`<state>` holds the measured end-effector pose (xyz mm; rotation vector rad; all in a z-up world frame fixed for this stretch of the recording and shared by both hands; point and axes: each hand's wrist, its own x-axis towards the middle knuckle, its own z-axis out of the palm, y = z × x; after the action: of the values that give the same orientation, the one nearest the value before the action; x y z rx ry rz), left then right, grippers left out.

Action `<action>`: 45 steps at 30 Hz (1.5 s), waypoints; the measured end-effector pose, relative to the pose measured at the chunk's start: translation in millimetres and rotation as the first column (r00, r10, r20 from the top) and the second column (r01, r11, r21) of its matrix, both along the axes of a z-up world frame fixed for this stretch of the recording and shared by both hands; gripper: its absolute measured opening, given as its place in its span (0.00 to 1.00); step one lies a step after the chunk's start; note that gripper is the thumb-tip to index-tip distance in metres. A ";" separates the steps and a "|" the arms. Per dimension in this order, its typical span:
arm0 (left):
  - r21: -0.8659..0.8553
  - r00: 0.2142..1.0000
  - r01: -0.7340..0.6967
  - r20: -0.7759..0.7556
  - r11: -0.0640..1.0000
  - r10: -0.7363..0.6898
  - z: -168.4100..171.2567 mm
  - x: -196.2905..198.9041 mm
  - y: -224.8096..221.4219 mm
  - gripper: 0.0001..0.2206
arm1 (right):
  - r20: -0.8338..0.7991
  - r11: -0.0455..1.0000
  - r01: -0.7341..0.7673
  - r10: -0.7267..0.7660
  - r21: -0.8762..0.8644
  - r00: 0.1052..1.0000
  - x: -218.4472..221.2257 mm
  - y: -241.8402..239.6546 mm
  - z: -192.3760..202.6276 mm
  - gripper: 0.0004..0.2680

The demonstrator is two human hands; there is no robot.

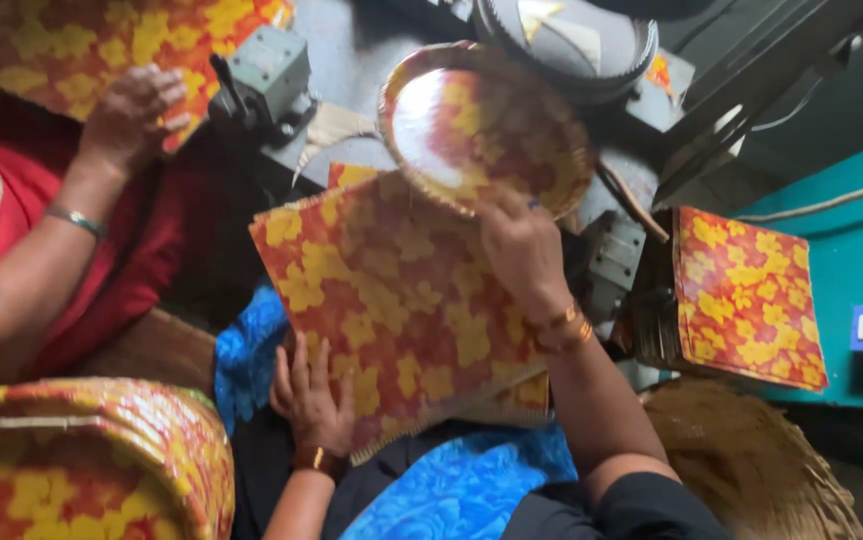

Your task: The person places a printed decorative paper sheet into a manual plate press, pulls the machine lever to press it into a disposable plate, removes the formed plate, and stacks finished plates in a woven basket beside the machine. Trimmed paper scraps accumulate on the workbench as the cycle repeats.

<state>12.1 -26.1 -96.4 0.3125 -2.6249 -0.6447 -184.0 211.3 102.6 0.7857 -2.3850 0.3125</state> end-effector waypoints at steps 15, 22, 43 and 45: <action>0.805 0.930 0.209 -0.339 0.555 0.142 121.5 10.4 38.3 0.37 | 0.344 0.881 -0.424 0.472 -0.209 0.812 130.6 51.5 -22.8 0.17; 0.433 0.914 0.046 -0.383 0.900 0.137 212.9 99.9 -75.4 0.30 | 0.336 0.976 -0.126 0.180 -0.177 0.924 43.9 57.4 -71.2 0.11; 0.757 0.711 -0.294 -0.235 0.584 0.663 38.7 279.5 -296.9 0.16 | 0.288 0.952 -0.302 0.276 0.048 0.917 -44.6 49.8 -119.0 0.12; 0.306 0.716 -0.606 -0.192 0.734 0.671 27.8 266.6 -304.0 0.20 | 0.412 0.928 -0.367 0.359 -0.064 0.837 -31.5 47.9 -111.2 0.12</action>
<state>278.7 -330.1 -68.7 1.0635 -1.9554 -0.6638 -215.6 259.2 -8.6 1.2979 -2.6169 0.6761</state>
